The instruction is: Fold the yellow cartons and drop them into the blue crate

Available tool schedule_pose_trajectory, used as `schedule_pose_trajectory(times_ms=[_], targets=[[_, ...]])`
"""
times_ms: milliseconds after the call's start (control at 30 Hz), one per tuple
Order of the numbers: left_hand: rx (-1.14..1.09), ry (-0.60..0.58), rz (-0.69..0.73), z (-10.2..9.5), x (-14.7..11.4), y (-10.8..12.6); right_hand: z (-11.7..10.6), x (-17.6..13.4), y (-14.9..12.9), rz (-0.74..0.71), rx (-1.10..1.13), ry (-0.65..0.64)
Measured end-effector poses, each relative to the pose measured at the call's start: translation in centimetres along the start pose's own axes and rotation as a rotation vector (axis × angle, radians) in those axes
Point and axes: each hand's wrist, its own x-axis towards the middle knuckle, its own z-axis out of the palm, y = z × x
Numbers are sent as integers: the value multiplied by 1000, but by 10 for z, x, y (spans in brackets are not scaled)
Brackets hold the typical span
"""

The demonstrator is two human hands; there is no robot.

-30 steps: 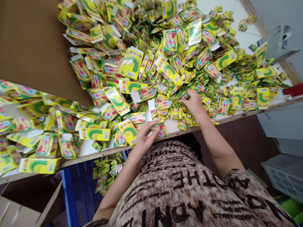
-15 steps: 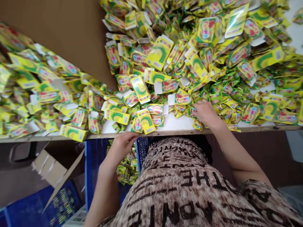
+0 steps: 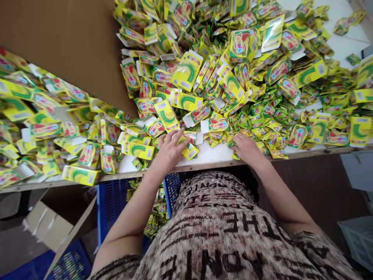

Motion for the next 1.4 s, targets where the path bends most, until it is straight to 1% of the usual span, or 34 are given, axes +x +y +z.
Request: schedule_pose_trajectory(times_ms=[67, 100, 167, 233, 300, 367, 433, 500, 533, 567, 600, 633, 667, 733, 767, 800, 867, 933, 1000, 1100, 1167, 1233, 1300, 1333, 1400], targets=[[30, 27, -203, -6, 5, 17, 2, -2, 0, 5, 25, 44], [35, 18, -314, -7, 7, 26, 3, -2, -1, 11, 37, 69], [28, -65, -464, -5, 13, 43, 5, -4, -4, 21, 54, 112], [14, -150, -512, 0, 19, 54, 6, -6, -6, 7, 56, 122], [-27, -165, -542, 5, 21, 57, 8, -8, -6, -12, 67, 120], [-124, -125, -591, 4, 17, 51, 11, -10, -3, 1, 121, 143], [-261, -35, -638, -2, 8, 39, 14, -12, 0, 57, 245, 220], [-459, 131, -648, -11, -2, 32, 14, -11, -1, 156, 429, 352], [-593, 222, -631, -13, -5, 32, 12, -9, -5, 217, 533, 434], [-741, 297, -604, -13, -6, 35, 8, -5, -10, 275, 639, 518], [-891, 340, -561, -10, -3, 41, 3, -1, -16, 317, 740, 594], [-1026, 346, -510, -3, 2, 50, -3, 5, -23, 332, 831, 662], [-1138, 321, -466, 5, 9, 61, -10, 10, -31, 315, 904, 717], [-1304, 238, -412, 28, 26, 84, -21, 20, -44, 207, 962, 779], [-1375, 205, -400, 39, 34, 95, -25, 24, -48, 141, 940, 776], [-1442, 184, -396, 48, 40, 105, -26, 26, -50, 80, 887, 756], [-1542, 173, -403, 62, 47, 120, -24, 25, -49, -10, 737, 675], [-1580, 179, -414, 68, 47, 126, -21, 21, -45, -60, 586, 560], [-1598, 181, -416, 69, 43, 127, -21, 17, -41, -95, 470, 418], [-1600, 159, -393, 68, 39, 124, -35, 19, -39, -158, 354, 167], [-1570, 118, -374, 68, 37, 121, -49, 24, -40, -196, 319, -2], [-1537, 80, -369, 69, 36, 119, -61, 29, -41, -226, 305, -136], [-1534, 60, -373, 69, 35, 119, -67, 31, -42, -251, 294, -198], [-1545, 53, -373, 69, 34, 119, -67, 31, -43, -249, 291, -199], [-1575, 54, -378, 69, 33, 119, -61, 30, -47, -191, 293, -139]])
